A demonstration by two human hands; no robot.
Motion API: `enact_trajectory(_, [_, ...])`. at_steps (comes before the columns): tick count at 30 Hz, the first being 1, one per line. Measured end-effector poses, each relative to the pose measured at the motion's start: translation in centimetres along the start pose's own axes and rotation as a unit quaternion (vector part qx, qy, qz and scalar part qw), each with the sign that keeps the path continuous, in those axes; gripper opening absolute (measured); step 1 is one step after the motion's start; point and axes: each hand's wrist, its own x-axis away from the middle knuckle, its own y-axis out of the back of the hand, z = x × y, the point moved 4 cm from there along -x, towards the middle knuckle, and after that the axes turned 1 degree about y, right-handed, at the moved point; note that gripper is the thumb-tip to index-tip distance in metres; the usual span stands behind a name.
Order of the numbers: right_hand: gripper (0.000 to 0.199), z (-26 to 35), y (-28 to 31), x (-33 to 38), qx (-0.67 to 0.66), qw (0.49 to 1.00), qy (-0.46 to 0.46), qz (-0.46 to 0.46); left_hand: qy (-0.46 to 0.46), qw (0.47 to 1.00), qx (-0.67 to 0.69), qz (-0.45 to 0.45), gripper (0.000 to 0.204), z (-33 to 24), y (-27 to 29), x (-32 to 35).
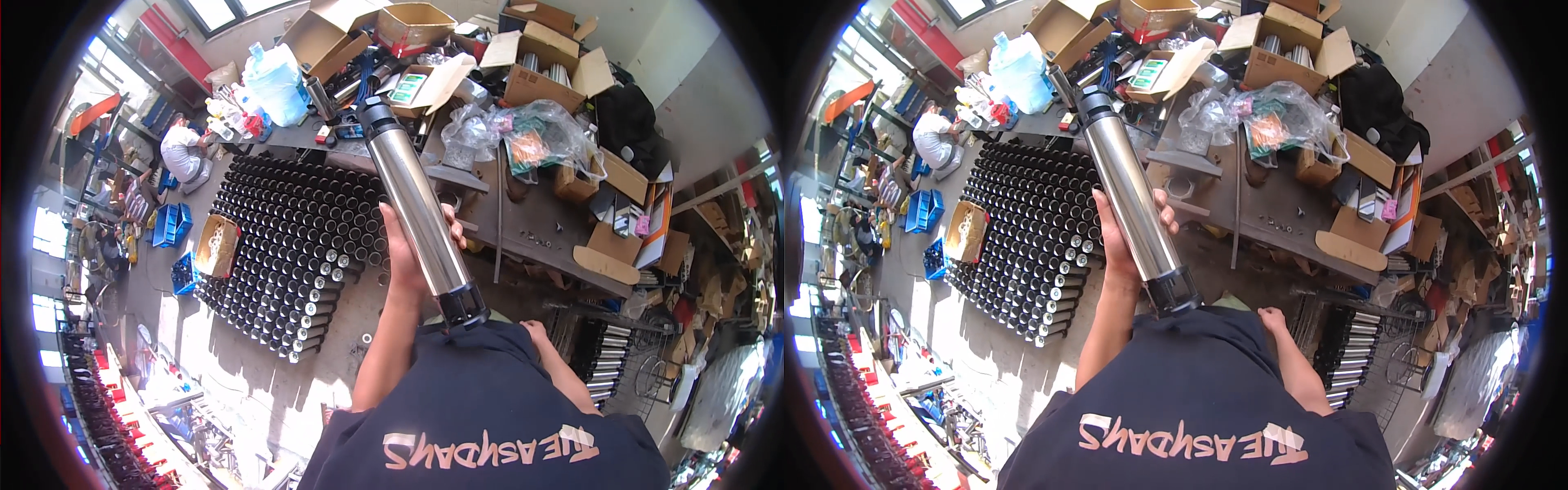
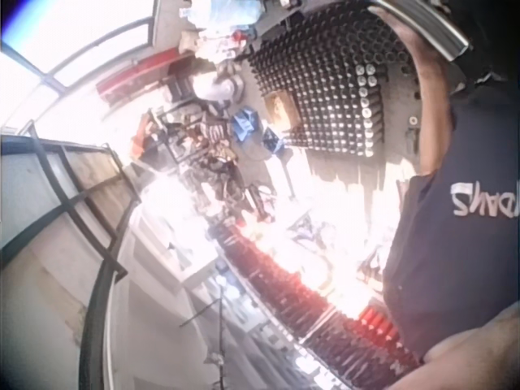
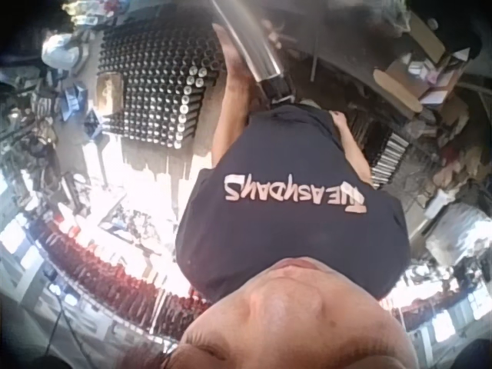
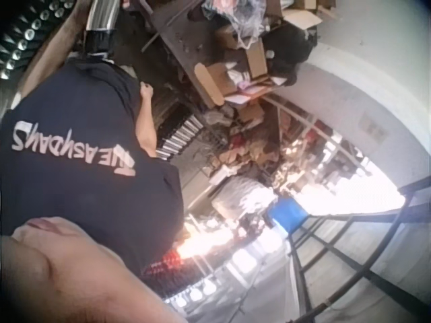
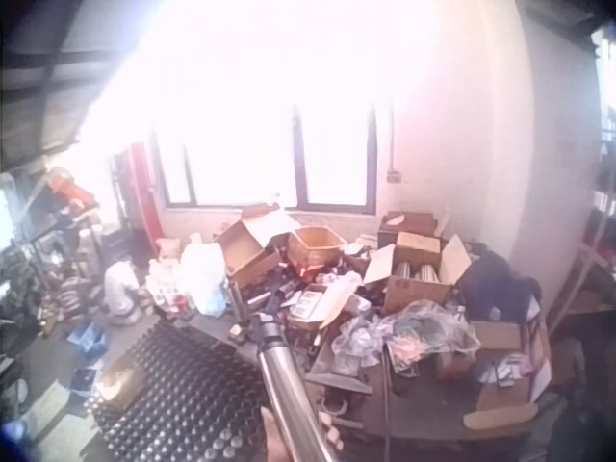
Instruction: The person assembles metal cylinders by placing them in a vise and using a metal rod to tighten the top components before placing the finished items into a large wire bin.
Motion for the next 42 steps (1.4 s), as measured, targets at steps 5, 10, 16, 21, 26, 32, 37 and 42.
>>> enact_trajectory(5, [0.049, -0.1, -0.7, 1.1, 0.027, 1.000, -0.013, 0.006, 0.005, 0.974, -0.150, -0.170, 0.081, -2.1, -1.6, 1.5])
enact_trajectory(10, [0.045, -0.8, -0.2, -0.3, 0.036, 0.999, -0.018, 0.002, 0.035, 0.945, -0.230, -0.230, 0.077, -2.8, -3.4, 2.0])
enact_trajectory(16, [0.038, 2.6, 0.1, 1.5, 0.017, 1.000, 0.003, 0.005, 0.064, 0.967, -0.141, -0.203, 0.081, -2.0, -2.9, 1.5])
enact_trajectory(21, [0.042, 0.4, -1.2, -0.3, 0.003, 1.000, 0.019, 0.015, 0.068, 0.995, 0.058, -0.042, 0.079, -0.8, -2.3, 0.1])
enact_trajectory(26, [0.046, -1.0, -2.1, 0.0, -0.005, 1.000, 0.010, 0.020, 0.039, 0.997, 0.032, -0.053, 0.077, -0.9, -2.6, -0.4])
enact_trajectory(32, [0.055, -4.5, -2.8, 0.2, 0.060, 0.998, 0.034, 0.010, 0.030, 0.989, -0.117, -0.084, 0.081, -1.2, -1.3, 0.8])
enact_trajectory(37, [0.057, -2.7, -2.0, 3.1, 0.051, 0.997, -0.051, 0.019, 0.035, 0.979, -0.171, -0.105, 0.088, -0.8, -0.7, 2.9])
enact_trajectory(42, [0.054, -1.1, -1.4, 2.4, 0.053, 0.997, -0.046, 0.014, -0.032, 0.953, -0.295, -0.054, 0.070, -1.3, -3.5, 3.7])
